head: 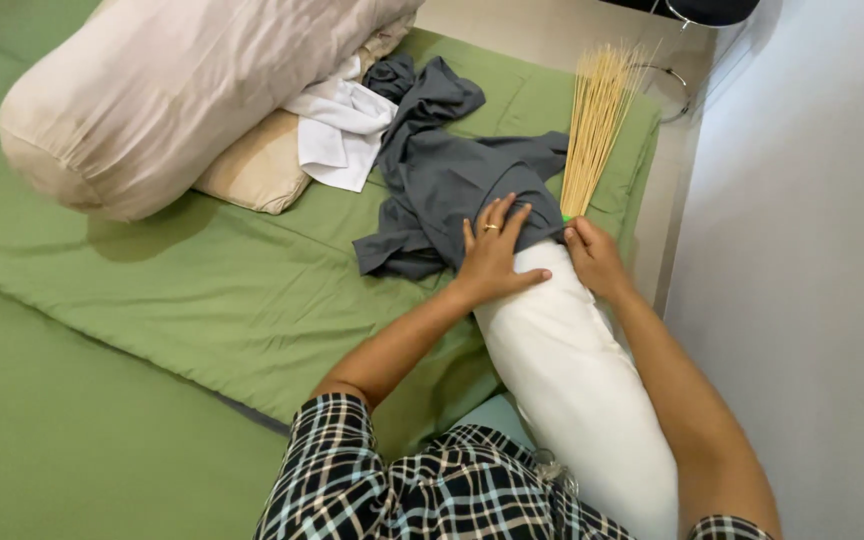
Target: Put a grey fabric cover onto a long white bolster pillow after cleaning it with a stick.
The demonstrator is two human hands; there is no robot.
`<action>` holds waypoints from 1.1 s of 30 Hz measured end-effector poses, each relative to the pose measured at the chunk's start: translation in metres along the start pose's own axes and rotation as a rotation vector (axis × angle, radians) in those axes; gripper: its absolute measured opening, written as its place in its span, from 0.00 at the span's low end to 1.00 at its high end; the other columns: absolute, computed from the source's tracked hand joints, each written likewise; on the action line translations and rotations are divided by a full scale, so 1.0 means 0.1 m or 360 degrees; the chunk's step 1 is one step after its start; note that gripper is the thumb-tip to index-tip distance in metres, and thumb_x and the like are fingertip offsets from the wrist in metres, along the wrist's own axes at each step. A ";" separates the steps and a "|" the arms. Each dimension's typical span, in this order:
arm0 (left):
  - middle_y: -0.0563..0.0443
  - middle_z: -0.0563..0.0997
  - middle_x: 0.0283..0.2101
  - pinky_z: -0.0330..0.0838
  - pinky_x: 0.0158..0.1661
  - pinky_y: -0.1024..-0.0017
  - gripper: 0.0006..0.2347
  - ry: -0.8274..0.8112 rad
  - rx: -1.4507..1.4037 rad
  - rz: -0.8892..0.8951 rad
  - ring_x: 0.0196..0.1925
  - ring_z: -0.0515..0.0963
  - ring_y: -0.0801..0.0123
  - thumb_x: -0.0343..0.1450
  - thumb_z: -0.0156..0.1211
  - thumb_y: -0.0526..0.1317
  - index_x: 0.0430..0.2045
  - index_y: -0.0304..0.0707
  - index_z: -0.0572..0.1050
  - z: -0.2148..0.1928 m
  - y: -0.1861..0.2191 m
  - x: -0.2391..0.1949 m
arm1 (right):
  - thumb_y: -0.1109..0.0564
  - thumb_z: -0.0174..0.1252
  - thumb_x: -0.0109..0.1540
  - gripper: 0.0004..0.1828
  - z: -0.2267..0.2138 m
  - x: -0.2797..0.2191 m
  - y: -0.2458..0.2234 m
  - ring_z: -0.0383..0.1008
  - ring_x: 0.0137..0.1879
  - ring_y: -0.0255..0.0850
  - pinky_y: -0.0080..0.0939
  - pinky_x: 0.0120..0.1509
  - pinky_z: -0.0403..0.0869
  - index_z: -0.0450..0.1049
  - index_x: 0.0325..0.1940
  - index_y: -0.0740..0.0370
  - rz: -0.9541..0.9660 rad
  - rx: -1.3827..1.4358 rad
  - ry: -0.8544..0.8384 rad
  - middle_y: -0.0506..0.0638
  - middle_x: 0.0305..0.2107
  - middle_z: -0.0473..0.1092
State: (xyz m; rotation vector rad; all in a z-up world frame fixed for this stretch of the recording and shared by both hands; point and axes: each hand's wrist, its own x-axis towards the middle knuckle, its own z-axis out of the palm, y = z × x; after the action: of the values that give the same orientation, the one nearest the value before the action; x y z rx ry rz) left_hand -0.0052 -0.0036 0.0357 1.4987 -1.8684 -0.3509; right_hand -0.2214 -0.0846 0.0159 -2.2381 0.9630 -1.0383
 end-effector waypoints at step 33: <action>0.33 0.56 0.75 0.58 0.68 0.54 0.39 0.0238 -0.0606 0.0012 0.72 0.62 0.38 0.61 0.65 0.32 0.71 0.49 0.60 0.52 -0.70 -0.76 | 0.74 0.55 0.43 0.41 -0.25 -0.51 -0.21 0.66 0.62 0.65 0.54 0.62 0.69 0.71 0.63 0.64 0.0135 -0.0526 0.0122 0.63 0.59 0.63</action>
State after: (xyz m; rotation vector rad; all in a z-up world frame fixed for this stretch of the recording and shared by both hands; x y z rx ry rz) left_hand 0.0182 0.0359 -0.0709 1.2235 -1.5841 -0.5421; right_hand -0.2565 -0.0359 0.0215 -2.4059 1.3348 -0.9925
